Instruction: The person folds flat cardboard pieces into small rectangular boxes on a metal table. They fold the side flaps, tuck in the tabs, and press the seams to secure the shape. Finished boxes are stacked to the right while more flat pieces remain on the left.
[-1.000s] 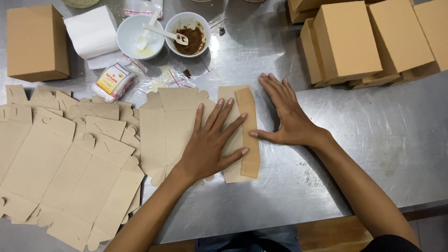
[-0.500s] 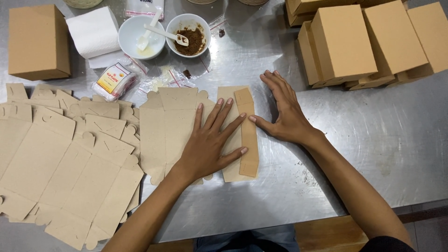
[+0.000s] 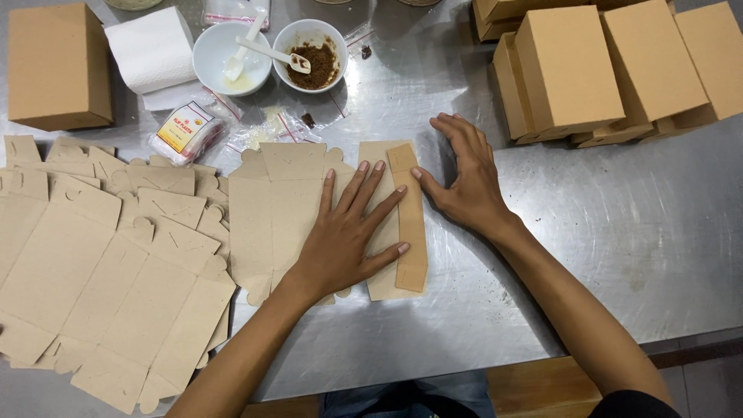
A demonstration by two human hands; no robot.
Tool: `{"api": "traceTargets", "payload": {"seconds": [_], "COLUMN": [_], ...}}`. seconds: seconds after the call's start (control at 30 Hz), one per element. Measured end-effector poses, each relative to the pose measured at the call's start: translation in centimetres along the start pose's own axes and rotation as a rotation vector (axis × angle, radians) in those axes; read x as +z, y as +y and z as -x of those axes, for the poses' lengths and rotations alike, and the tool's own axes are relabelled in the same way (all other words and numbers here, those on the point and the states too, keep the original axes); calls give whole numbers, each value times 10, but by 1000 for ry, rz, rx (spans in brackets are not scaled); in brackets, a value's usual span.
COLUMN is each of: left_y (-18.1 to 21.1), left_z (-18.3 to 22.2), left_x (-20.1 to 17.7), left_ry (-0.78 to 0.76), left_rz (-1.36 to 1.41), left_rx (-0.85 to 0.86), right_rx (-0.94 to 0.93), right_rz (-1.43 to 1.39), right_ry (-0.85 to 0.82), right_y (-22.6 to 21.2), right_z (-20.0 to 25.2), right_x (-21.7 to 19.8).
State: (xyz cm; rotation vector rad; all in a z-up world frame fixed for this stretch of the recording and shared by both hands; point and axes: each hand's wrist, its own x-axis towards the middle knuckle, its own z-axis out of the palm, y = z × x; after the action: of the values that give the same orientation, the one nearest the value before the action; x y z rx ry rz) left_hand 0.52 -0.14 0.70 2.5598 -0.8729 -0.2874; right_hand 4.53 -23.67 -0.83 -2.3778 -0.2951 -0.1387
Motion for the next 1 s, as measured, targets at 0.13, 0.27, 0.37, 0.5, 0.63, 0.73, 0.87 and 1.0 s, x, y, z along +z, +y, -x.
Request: {"api": "traceTargets", "payload": {"seconds": [0.13, 0.27, 0.37, 0.5, 0.63, 0.73, 0.87, 1.0], "left_y": [0, 0, -1, 0, -1, -2, -1, -2], "left_z": [0, 0, 0, 0, 0, 0, 0, 0], "left_x": [0, 1, 1, 0, 1, 2, 2, 2], "left_ry": [-1, 11, 11, 13, 7, -1, -19, -18], "left_rz": [4, 3, -1, -7, 1, -15, -16, -11], "left_rx": [-3, -1, -1, 6, 7, 5, 1, 1], "right_rx": [9, -18, -26, -37, -41, -40, -49, -47], "right_rz": [18, 26, 16, 6, -6, -8, -6, 4], "right_ry": [24, 25, 4, -63, -135, -219, -288, -338], "right_y": [4, 6, 5, 3, -2, -6, -10, -12], "right_z": [-1, -1, -2, -2, -1, 0, 2, 2], "right_x": [3, 2, 0, -7, -17, -24, -29, -33]}}
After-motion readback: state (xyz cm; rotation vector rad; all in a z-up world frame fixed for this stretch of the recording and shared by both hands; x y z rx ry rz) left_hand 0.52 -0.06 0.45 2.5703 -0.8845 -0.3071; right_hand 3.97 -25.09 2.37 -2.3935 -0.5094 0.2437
